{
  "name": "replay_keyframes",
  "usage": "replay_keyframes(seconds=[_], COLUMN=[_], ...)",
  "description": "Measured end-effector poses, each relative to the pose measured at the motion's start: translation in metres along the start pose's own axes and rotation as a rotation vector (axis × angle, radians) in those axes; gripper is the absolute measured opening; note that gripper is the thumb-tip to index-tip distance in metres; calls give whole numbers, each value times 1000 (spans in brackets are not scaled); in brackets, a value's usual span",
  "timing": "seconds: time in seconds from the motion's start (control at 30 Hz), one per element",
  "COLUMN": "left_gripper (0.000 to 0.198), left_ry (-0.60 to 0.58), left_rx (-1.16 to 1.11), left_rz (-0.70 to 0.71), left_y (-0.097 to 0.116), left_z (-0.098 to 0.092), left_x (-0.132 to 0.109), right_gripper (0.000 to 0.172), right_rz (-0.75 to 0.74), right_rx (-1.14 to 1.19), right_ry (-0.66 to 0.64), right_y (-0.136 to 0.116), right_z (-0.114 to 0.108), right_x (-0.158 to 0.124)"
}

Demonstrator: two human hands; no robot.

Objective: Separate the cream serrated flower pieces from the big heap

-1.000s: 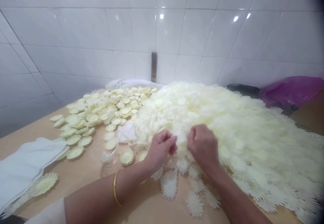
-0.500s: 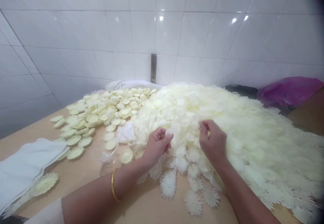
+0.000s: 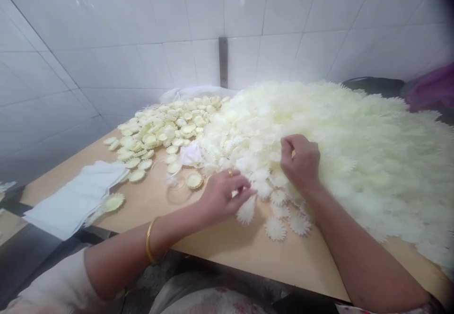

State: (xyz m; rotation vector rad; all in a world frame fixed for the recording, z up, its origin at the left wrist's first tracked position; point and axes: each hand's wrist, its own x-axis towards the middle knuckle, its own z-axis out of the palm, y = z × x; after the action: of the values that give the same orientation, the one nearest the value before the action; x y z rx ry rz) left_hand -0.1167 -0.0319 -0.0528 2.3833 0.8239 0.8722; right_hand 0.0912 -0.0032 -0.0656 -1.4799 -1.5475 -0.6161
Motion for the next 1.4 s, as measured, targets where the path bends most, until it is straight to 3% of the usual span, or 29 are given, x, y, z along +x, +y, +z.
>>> replay_keyframes(seconds=[0.13,0.27,0.53,0.73,0.83,0.9,1.03,1.17,1.4], left_gripper=[22,20,18,17,19,19,16,14,23], left_ry=[-150,-210,-14,257,253,236,164,51,77], left_rx=[266,340,287,201,177,250,533,694,535], left_rz=[157,179,105,-1,-104,-101,36,50,21], left_y=[-2,-9,-10,-14,-21,-24,-32,-38,-39], left_z=[5,8,-12,-18,-24,-30,-37,-30,-19], left_x=[-30,-44,-56,-17,1,0,-21,-38,-35], right_gripper=[17,17,16,16,16,16,17,16,15], right_rz=[-5,-6,-47,-76,-93,-105,-143,-168,-182], right_rx=[11,24,37,38,39,30,31,43,83], right_ry=[6,-3,22,18,16,13,-1,-12,9], right_y=[-3,-5,-5,-5,-5,-6,-8,-12,-18], right_z=[-1,-2,-2,0,1,3,5,5,2], right_x=[1,1,0,-4,-6,-7,-9,-10,-9])
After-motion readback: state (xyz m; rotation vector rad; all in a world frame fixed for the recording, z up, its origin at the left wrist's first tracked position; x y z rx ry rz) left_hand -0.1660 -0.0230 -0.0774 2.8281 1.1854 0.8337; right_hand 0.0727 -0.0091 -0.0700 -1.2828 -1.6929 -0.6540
